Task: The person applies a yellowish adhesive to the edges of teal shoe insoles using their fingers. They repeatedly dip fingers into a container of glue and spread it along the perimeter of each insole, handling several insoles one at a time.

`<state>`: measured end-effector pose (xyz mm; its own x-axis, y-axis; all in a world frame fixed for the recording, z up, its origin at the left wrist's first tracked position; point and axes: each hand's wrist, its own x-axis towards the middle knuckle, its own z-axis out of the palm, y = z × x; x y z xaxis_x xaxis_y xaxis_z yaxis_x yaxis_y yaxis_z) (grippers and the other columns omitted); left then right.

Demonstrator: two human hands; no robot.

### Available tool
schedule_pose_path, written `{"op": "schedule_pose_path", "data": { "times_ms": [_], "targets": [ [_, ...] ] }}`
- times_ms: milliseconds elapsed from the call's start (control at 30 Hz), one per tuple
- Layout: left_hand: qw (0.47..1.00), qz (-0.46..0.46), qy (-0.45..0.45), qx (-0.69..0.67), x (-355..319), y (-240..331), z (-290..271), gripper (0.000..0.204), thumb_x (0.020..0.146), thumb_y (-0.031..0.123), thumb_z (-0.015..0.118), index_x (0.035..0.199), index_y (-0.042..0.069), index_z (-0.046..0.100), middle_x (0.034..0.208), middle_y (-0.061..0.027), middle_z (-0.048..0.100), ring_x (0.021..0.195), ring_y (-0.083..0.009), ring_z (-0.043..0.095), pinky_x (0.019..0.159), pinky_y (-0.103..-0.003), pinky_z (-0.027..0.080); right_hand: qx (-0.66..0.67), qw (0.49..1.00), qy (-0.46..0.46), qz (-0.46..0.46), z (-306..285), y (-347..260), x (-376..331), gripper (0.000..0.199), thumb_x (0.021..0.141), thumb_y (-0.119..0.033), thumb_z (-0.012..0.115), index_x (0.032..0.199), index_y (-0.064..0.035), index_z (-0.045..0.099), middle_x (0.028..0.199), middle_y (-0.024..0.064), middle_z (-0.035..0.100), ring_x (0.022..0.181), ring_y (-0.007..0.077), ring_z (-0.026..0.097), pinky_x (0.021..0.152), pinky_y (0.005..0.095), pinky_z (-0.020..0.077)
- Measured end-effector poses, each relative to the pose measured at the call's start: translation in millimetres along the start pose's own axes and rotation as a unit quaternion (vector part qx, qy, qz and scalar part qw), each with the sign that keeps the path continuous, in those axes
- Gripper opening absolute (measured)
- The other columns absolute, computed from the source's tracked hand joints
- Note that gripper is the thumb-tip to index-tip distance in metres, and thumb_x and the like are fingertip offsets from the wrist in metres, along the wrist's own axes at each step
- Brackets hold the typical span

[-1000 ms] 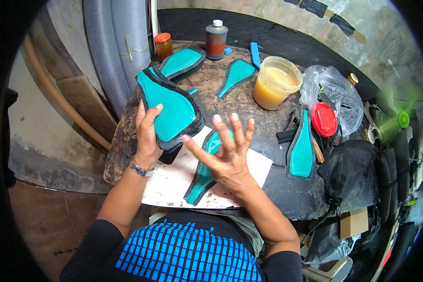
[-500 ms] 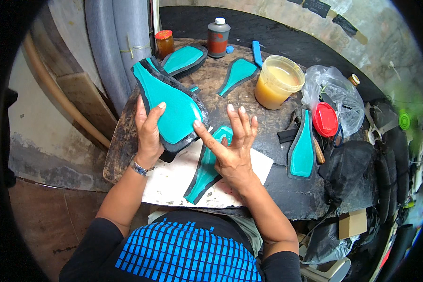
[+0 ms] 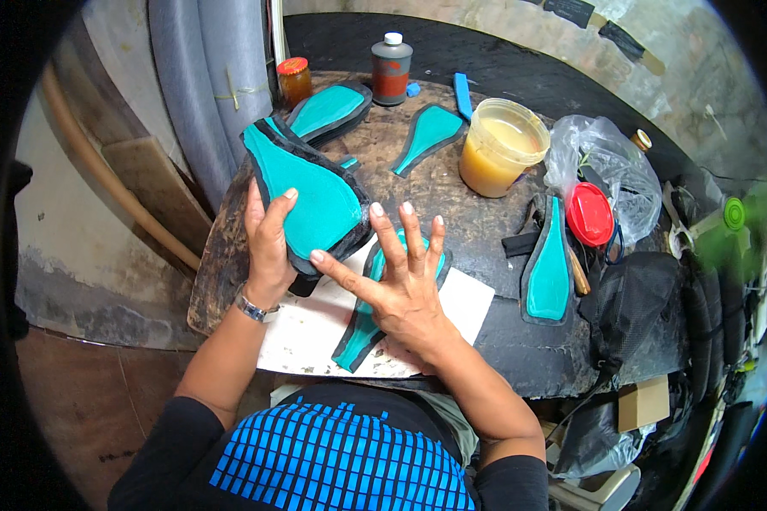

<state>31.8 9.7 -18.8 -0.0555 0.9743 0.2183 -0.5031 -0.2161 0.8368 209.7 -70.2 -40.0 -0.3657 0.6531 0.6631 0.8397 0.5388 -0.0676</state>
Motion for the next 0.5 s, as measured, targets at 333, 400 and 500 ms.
{"op": "schedule_pose_path", "data": {
  "times_ms": [333,400,500],
  "targets": [
    [0.999,0.010,-0.044,0.007,-2,4,1,0.046,0.089,0.005,0.057,0.133,0.003,0.043,0.108,-0.0048,0.059,0.092,-0.0093,0.056,0.082,-0.026,0.049,0.098,0.992,0.026,0.082,-7,14,-1,0.078,0.065,0.015,0.058,0.127,-0.0329,0.065,0.152,0.0169,0.026,0.141,0.0435,0.024,0.112,0.0626,0.0185],
    [0.998,-0.015,-0.060,0.014,-1,7,1,0.048,0.089,0.006,0.058,0.134,0.003,0.042,0.109,-0.0049,0.059,0.095,-0.0100,0.057,0.084,-0.027,0.050,0.156,0.986,0.038,0.048,-7,16,0,0.075,0.064,0.013,0.060,0.123,-0.0316,0.068,0.151,0.0168,0.029,0.140,0.0437,0.026,0.112,0.0619,0.0187],
    [0.989,-0.086,-0.122,0.009,-2,14,-1,0.055,0.087,0.009,0.060,0.138,0.004,0.040,0.112,-0.0060,0.059,0.101,-0.0123,0.058,0.089,-0.029,0.050,0.098,0.984,0.098,0.115,-14,41,15,0.060,0.070,0.006,0.063,0.121,-0.0235,0.070,0.149,0.0188,0.033,0.138,0.0429,0.029,0.114,0.0547,0.0198]
  ]
}}
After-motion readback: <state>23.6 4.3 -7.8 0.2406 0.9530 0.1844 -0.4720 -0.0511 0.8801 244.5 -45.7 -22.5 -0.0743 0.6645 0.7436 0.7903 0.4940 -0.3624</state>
